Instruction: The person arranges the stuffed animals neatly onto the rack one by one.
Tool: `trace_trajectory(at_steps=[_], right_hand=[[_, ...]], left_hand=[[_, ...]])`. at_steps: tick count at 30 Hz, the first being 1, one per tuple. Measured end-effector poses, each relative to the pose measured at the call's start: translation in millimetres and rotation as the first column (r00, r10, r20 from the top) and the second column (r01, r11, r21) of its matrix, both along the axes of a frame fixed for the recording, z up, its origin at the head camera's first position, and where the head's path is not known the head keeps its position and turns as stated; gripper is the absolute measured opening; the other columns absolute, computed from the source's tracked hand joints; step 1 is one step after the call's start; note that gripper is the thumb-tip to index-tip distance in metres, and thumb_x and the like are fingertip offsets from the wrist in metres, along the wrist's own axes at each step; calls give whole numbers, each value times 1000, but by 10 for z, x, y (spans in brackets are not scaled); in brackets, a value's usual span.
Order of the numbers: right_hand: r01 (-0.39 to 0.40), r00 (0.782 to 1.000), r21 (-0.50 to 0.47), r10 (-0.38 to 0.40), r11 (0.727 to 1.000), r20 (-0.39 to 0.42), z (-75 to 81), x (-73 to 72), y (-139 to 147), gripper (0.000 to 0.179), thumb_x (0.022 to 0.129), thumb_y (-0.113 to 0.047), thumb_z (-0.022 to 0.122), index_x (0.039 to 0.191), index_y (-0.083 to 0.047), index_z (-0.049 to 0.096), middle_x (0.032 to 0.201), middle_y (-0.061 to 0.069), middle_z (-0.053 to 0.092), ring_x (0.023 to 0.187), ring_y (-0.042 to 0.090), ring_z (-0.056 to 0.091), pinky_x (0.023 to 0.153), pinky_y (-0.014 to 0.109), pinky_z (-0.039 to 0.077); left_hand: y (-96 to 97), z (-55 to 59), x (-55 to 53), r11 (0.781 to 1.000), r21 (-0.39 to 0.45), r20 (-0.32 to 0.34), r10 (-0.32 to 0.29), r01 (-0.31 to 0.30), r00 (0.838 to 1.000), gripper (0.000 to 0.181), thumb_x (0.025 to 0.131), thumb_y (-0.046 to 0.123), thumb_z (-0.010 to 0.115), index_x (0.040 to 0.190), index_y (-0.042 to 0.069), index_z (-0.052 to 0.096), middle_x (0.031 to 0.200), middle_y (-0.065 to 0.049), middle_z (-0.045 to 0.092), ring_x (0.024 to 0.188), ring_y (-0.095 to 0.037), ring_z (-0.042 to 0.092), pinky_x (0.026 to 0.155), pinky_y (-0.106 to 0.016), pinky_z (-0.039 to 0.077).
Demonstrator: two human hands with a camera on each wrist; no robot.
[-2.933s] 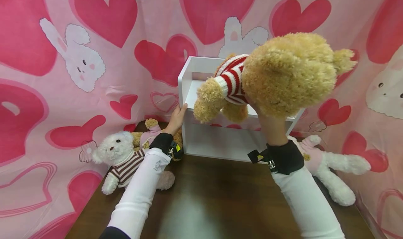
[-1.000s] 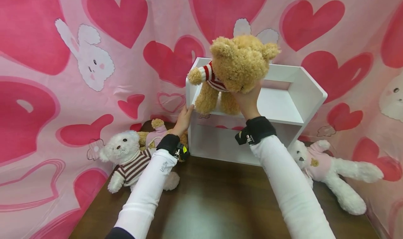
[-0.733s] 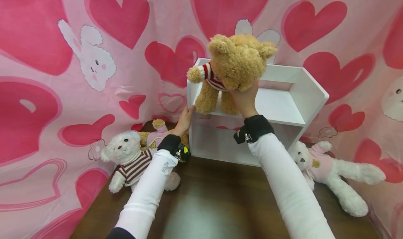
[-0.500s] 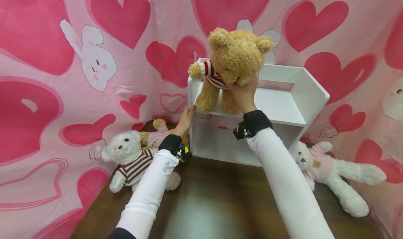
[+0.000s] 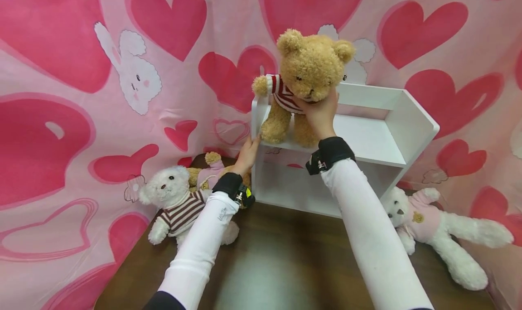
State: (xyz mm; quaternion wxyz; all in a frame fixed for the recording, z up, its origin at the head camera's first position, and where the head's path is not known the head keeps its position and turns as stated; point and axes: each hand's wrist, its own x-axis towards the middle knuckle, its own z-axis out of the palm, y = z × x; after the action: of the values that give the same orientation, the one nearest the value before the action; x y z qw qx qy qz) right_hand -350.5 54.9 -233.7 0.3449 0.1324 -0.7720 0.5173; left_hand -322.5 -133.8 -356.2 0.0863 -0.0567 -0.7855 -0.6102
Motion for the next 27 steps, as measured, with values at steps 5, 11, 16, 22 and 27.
trace_trajectory(at_steps=[5,11,16,22,27], right_hand=[[-3,1000,154,5,988,-9,-69,-64,-30,75,72,-25,77,132,-2,39,128,15,45,120,26,35,102,30,24],[-44,998,370,26,928,53,-206,-109,-43,84,76,-25,73,141,-2,25,143,17,30,133,29,20,109,35,10],[-79,987,454,7,888,159,-282,-81,-34,85,80,-27,70,145,-8,19,148,14,22,137,28,11,110,41,8],[-61,994,537,-1,841,114,-281,-28,-70,68,84,-30,66,139,-4,35,146,14,28,135,31,18,110,45,11],[-43,994,512,-13,858,106,-295,41,-62,59,85,-28,65,134,-2,43,140,16,37,132,29,27,109,39,16]], left_hand=[[-96,-380,-373,1000,-14,-57,5,-6,998,70,96,46,32,146,2,9,141,-16,35,131,-22,29,106,-32,24],[-150,-640,-648,999,-31,-29,-14,13,999,69,96,48,31,147,11,2,146,-10,29,133,-18,26,108,-32,22],[-55,-282,-271,1000,-20,-27,1,-1,1000,65,98,42,29,146,5,5,143,-16,32,132,-23,27,107,-35,23],[-21,2,-2,1000,-15,-14,6,-6,1000,57,101,27,29,143,-5,8,141,-25,31,132,-30,26,107,-40,22],[-42,10,41,1000,-13,5,-28,28,1000,58,101,27,28,142,-7,6,142,-25,28,132,-30,25,107,-39,23]])
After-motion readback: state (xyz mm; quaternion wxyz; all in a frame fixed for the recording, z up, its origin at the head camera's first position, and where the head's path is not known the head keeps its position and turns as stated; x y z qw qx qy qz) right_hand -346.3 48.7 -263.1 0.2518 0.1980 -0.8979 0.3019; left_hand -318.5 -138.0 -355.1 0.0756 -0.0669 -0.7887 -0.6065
